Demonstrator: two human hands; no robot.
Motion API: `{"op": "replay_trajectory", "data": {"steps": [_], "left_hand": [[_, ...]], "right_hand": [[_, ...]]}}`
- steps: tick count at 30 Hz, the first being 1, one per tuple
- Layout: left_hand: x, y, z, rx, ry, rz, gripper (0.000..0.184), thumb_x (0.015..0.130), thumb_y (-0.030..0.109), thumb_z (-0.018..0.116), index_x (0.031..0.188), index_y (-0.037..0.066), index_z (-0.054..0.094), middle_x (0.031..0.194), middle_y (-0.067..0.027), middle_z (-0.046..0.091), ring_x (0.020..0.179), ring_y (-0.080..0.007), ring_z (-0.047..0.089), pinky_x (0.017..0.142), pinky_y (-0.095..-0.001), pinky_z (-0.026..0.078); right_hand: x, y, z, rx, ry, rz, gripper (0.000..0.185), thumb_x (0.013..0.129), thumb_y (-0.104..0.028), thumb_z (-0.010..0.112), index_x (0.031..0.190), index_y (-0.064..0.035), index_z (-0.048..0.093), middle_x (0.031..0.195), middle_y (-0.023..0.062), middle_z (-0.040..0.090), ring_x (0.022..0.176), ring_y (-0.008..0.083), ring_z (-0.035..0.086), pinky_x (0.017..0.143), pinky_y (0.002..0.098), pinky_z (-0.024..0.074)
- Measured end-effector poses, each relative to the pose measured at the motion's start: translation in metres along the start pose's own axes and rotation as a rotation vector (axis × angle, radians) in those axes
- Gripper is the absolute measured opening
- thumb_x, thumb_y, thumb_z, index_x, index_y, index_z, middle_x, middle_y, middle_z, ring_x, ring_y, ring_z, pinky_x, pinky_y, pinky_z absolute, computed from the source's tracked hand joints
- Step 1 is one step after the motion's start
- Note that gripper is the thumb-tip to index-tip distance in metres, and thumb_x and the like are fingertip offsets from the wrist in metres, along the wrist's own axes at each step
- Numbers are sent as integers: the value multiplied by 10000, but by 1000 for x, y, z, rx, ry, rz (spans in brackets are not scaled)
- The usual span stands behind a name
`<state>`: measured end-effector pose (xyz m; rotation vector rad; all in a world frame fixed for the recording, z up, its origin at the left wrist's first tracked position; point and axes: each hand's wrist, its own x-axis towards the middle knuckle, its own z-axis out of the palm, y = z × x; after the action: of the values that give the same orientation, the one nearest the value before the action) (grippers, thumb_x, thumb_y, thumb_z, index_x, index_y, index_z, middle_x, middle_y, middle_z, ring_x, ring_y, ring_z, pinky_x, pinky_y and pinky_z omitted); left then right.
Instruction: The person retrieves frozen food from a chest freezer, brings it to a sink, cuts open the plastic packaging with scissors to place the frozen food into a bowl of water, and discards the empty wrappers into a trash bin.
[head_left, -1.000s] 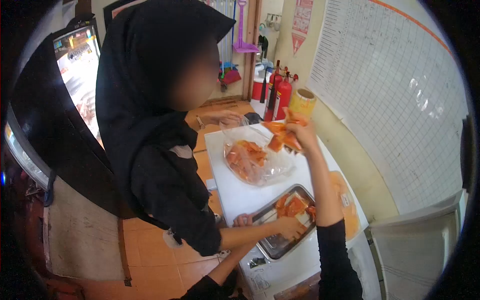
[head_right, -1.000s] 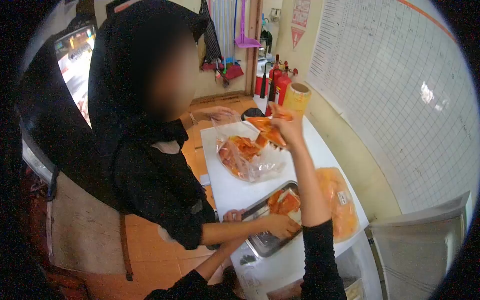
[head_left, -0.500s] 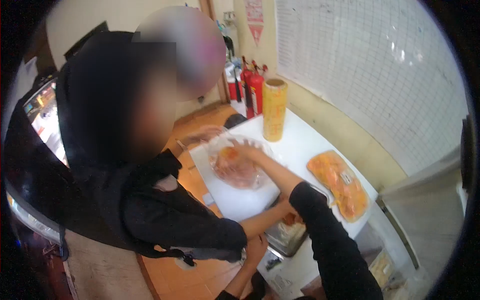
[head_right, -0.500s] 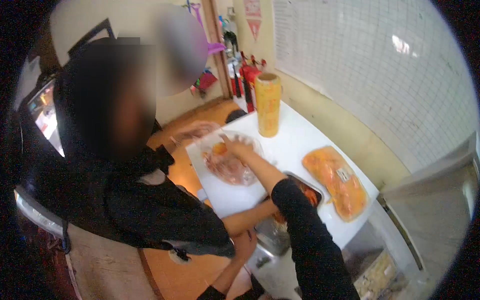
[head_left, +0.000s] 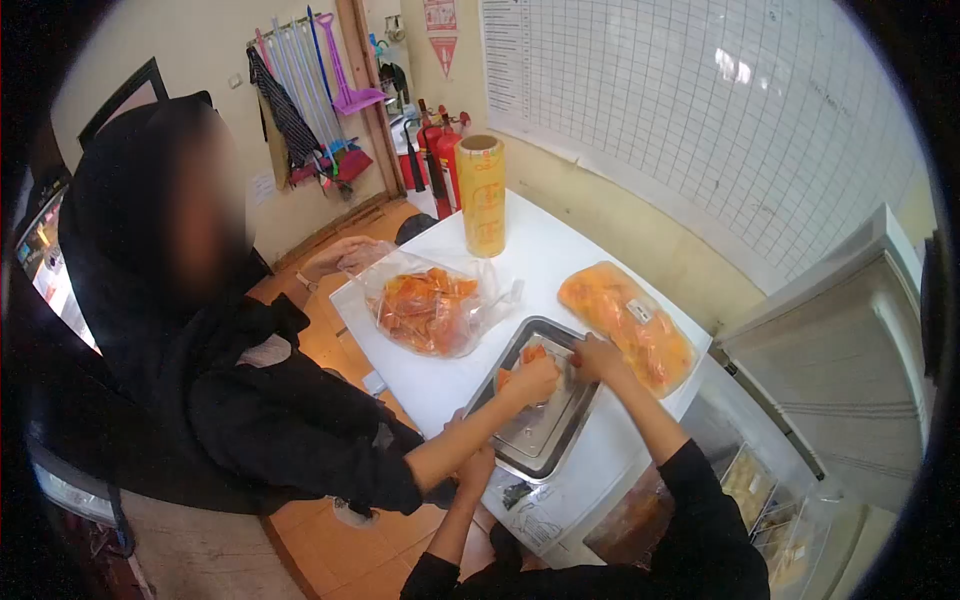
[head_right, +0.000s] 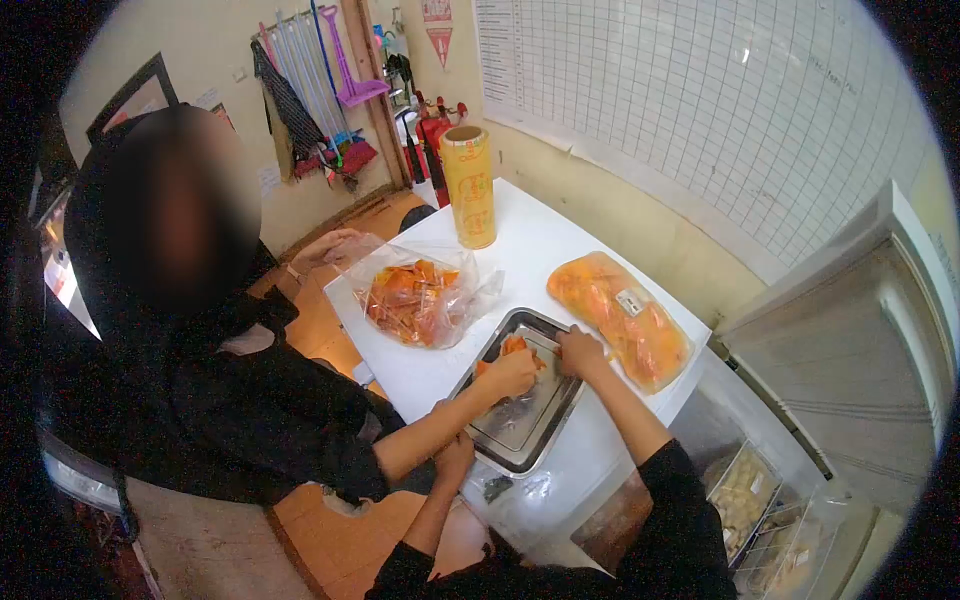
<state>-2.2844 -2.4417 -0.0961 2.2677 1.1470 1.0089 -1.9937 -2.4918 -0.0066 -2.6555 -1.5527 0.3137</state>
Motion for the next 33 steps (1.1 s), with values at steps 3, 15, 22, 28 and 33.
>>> {"op": "replay_trajectory", "data": {"steps": [3, 15, 22, 28, 33], "left_hand": [[12, 23, -18, 28, -47, -71, 483, 754, 191, 577, 1159, -16, 413, 1050, -199, 482, 951, -370, 439, 811, -460, 350], [5, 20, -12, 138, -41, -175, 664, 710, 360, 630, 1235, 53, 364, 1015, -155, 482, 952, -340, 443, 803, -453, 377], [10, 32, -31, 87, -94, -133, 599, 757, 324, 598, 1236, 46, 369, 1028, -162, 494, 954, -356, 456, 824, -447, 371], [-3, -24, 3, -1, 123, -130, 609, 686, 299, 667, 1159, 8, 417, 1023, -187, 520, 973, -361, 470, 859, -462, 346], [-10, 10, -30, -145, -193, -529, 607, 663, 309, 684, 1066, -62, 422, 1046, -231, 529, 999, -376, 481, 879, -462, 361]], "right_hand": [[-19, -15, 33, 17, 220, 4, 408, 660, -167, 649, 1040, -92, 520, 987, 219, 487, 800, 374, 579, 676, 441, 487], [24, -74, -96, 461, 490, -295, 319, 672, -265, 712, 900, -44, 675, 719, 192, 629, 677, 299, 635, 636, 358, 492], [117, -138, -131, 429, 335, -334, 413, 664, -311, 689, 998, -71, 642, 889, 177, 636, 872, 301, 611, 766, 363, 483], [48, -77, -117, 425, 296, -122, 306, 722, -269, 596, 957, -76, 634, 968, 189, 617, 936, 317, 579, 815, 404, 463], [-33, 30, -64, 167, 291, 266, 336, 783, -322, 520, 974, -64, 621, 1028, 272, 559, 952, 394, 552, 797, 436, 453]]}}
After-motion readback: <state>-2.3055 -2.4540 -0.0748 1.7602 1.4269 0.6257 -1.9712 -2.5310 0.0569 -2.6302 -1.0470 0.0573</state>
